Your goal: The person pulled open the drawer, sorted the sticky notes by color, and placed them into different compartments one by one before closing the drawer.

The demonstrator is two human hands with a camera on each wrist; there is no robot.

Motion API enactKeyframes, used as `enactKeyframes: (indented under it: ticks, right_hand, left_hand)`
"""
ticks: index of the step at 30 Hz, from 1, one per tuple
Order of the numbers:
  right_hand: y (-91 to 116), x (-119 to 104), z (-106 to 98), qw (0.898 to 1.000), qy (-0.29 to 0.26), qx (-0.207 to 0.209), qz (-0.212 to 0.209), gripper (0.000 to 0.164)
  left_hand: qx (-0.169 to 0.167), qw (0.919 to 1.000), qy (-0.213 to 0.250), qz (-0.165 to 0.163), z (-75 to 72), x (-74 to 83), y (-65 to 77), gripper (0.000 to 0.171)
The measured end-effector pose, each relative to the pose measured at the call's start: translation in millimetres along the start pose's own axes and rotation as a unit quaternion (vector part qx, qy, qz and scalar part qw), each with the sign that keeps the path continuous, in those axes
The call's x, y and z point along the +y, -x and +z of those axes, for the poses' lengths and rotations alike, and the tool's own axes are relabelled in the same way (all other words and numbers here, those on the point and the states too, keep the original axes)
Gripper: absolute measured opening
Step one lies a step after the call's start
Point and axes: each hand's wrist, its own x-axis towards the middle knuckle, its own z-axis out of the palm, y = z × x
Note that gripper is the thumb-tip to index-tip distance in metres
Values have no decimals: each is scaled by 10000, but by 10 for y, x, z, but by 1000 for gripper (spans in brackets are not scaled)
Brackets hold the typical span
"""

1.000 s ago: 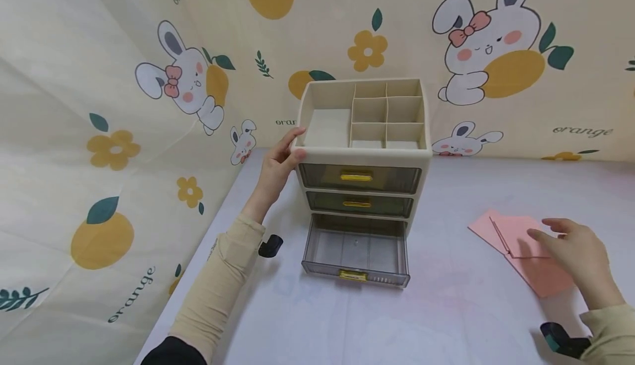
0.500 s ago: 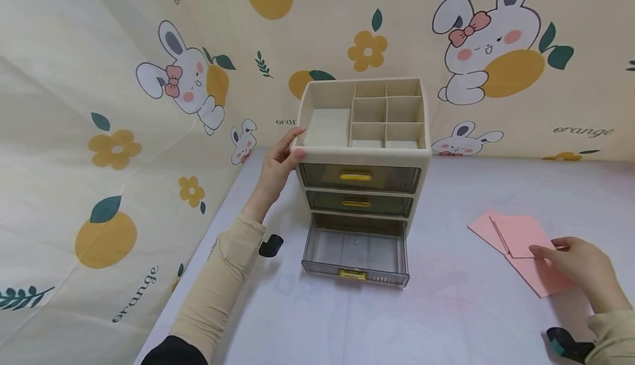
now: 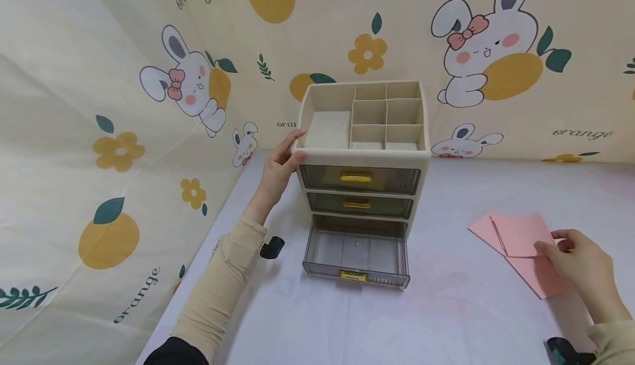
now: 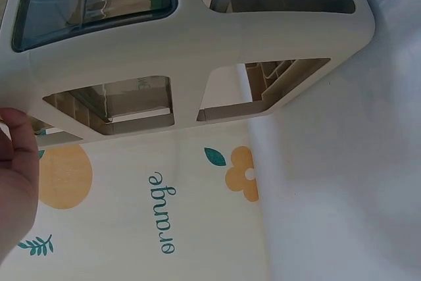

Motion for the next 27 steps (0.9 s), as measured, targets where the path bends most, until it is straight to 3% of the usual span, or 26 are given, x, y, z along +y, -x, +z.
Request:
enactKeyframes:
  ticks: [6, 12, 16, 19, 22, 27]
  right_hand:
    - [14, 36, 32, 9913, -1095, 362, -640, 7]
    - [-165, 302, 106, 9774, -1774, 355, -1092, 26]
    - [-183, 245, 132, 9597, -2106, 683, -1731, 29]
    - [23, -141, 62, 9397, -2460, 786, -2244, 30]
    - [341, -631, -29, 9214, -2822, 569, -2610, 32]
    - [704, -1141, -46, 9275, -2616, 176, -2666, 25]
  left_hand:
    - [14, 10000, 68, 34, -2, -1, 6, 94]
    - [-28, 10000, 51, 54, -5, -3, 2, 94]
    - [-27, 9999, 56, 95, -9, -7, 1, 94]
    - [-22, 9999, 88, 102, -10, -4, 4, 94]
    - [-14, 9999, 108, 78, -9, -2, 7, 95]
    - [-1, 9999, 107, 99, -2, -3, -1, 96]
